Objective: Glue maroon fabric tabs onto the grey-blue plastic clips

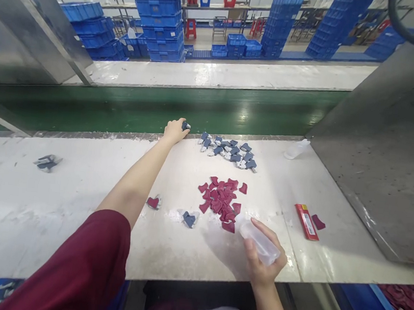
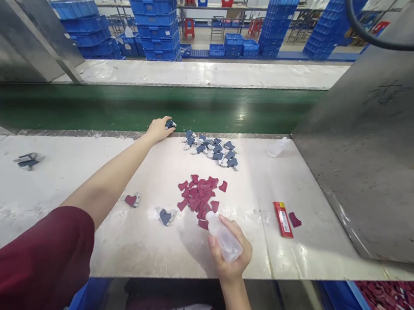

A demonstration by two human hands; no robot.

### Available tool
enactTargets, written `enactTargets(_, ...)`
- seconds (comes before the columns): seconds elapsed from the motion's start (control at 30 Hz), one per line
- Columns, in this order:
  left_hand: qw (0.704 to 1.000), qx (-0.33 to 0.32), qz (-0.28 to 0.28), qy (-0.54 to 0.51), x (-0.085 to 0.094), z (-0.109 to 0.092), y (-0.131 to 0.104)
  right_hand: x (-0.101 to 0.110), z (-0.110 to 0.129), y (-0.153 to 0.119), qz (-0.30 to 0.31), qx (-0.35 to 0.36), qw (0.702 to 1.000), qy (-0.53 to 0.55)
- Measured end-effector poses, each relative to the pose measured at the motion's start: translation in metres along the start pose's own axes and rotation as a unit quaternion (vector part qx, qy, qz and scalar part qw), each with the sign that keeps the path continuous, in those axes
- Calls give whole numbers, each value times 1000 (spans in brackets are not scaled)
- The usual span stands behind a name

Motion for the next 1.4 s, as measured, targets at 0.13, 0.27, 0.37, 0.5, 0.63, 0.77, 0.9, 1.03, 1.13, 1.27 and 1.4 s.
enactTargets(0.13, 998, -13, -11, -62, 3, -2, 8, -2, 1, 2, 9, 0, 1000, -10)
enactTargets(0.27, 989, -49, -2, -143, 5, -20, -19, 1, 1, 1, -6, 7, 1000, -18)
enactTargets(0.37, 945, -93, 54, -310, 4, -41, -72, 1, 0, 1, -7, 2, 1000, -11)
enactTargets(0.5, 841, -108, 146, -509, 6, -59, -170, 1, 0, 1, -4, -7, 1000, -5)
enactTargets(0.63, 830, -104, 138, -530, 15, -59, -255, 2, -2, -2, -7, -3, 1000, 2)
enactTargets(0.77, 852, -72, 105, -507, 13, -52, -317, 7, -8, -7, -27, -18, 999, 20)
enactTargets(0.9, 890, -56, 57, -450, 8, -43, -356, 11, -10, -11, -39, -37, 998, 20)
enactTargets(1.03, 931, -11, 33, -363, -4, -31, -366, 11, -10, -13, -37, -46, 998, 30)
enactTargets(1.13, 930, 22, 37, -366, -12, -29, -361, 11, -10, -16, -44, -60, 996, 40)
enactTargets(1.27, 904, 45, 69, -420, -23, -37, -356, 13, -11, -20, -58, -84, 993, 55)
enactTargets(1.4, 882, 78, 89, -455, -35, -41, -360, 5, -1, -21, -29, -77, 994, 72)
Point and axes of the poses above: each hand's wrist, its own y-axis towards the middle knuckle, its own x-axis out of the back of the hand, z = x × y, the point moved 9 cm from there along y, towards the middle knuckle, and after that the axes turned 10 degrees about y, right-handed, at the moved point
